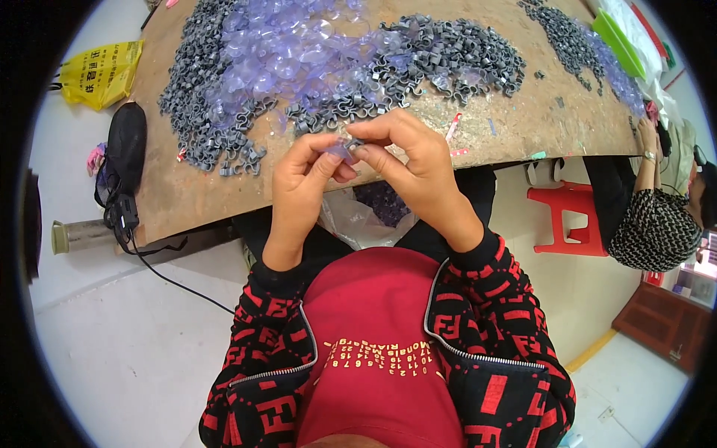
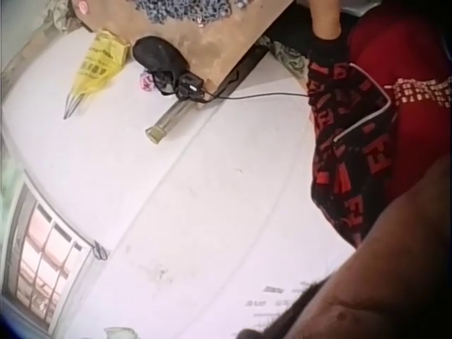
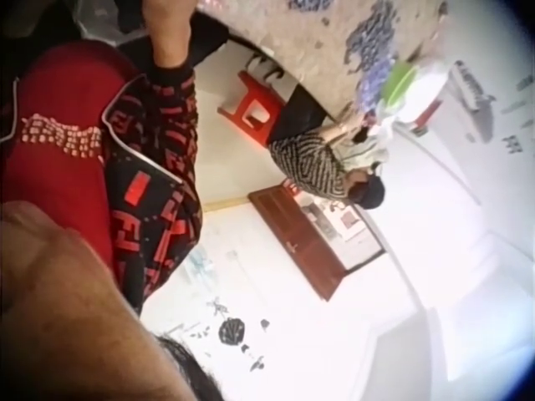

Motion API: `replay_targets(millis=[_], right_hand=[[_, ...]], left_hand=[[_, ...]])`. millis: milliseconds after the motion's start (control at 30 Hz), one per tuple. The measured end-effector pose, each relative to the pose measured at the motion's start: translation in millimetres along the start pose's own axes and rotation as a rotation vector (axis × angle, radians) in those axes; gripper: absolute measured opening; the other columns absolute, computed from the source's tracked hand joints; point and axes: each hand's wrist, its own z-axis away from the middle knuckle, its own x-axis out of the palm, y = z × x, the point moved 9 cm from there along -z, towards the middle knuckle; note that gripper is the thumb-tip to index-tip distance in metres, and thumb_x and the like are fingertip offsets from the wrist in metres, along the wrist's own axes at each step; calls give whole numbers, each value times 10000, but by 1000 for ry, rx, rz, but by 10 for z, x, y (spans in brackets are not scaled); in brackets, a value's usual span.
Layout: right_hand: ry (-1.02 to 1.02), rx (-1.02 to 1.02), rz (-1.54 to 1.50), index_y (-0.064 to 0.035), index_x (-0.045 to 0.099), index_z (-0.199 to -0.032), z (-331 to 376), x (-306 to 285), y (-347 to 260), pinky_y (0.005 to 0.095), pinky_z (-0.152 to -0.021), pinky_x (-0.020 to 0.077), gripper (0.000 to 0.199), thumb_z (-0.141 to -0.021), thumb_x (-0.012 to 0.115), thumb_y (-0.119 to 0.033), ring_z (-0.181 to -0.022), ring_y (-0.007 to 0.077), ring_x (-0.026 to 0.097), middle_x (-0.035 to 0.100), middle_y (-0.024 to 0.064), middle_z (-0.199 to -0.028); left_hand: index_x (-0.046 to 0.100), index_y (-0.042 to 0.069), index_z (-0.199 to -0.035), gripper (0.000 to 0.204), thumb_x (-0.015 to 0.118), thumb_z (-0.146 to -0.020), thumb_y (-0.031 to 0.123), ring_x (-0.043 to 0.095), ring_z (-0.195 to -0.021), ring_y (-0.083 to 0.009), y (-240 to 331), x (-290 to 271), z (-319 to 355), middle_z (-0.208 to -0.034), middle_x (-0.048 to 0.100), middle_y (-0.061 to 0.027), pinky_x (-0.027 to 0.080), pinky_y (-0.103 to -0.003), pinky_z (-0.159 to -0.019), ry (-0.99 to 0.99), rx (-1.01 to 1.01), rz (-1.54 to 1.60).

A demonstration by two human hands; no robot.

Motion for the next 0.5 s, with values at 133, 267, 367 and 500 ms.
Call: replay_targets(millis=[133, 267, 367, 500], right_hand=[[68, -83, 133, 1, 611, -966, 6, -21, -88, 264, -727, 440, 216, -752, 623, 25, -830, 172, 571, 602, 86, -890], [21, -82, 101, -10, 617, -946, -18, -52, -60, 276, -697, 453, 218, -735, 633, 40, -801, 193, 585, 610, 91, -888], [-46, -170, 203, -12, 619, -935, -38, -31, -119, 290, -654, 456, 209, -731, 630, 33, -753, 207, 582, 605, 93, -871], [-117, -552, 471, -20, 620, -913, 18, 37, -294, 305, -563, 433, 221, -694, 623, 12, -646, 211, 544, 592, 90, -821]], left_hand=[[563, -15, -1008, 160, 533, -885, 83, 566, -665, -94, 86, -5, 10, -812, 613, -68, 469, -213, -612, 0, 123, -223], [562, -19, -1006, 156, 531, -883, 72, 549, -647, -87, 81, 17, -3, -795, 610, -66, 466, -212, -604, -32, 130, -205], [565, -17, -997, 144, 528, -879, 56, 543, -643, -82, 78, 43, -29, -780, 605, -63, 457, -207, -593, -89, 68, -203], [575, 1, -958, 123, 513, -883, 77, 521, -618, -72, -31, 69, -65, -756, 596, -51, 418, -183, -558, -201, -105, -196]])
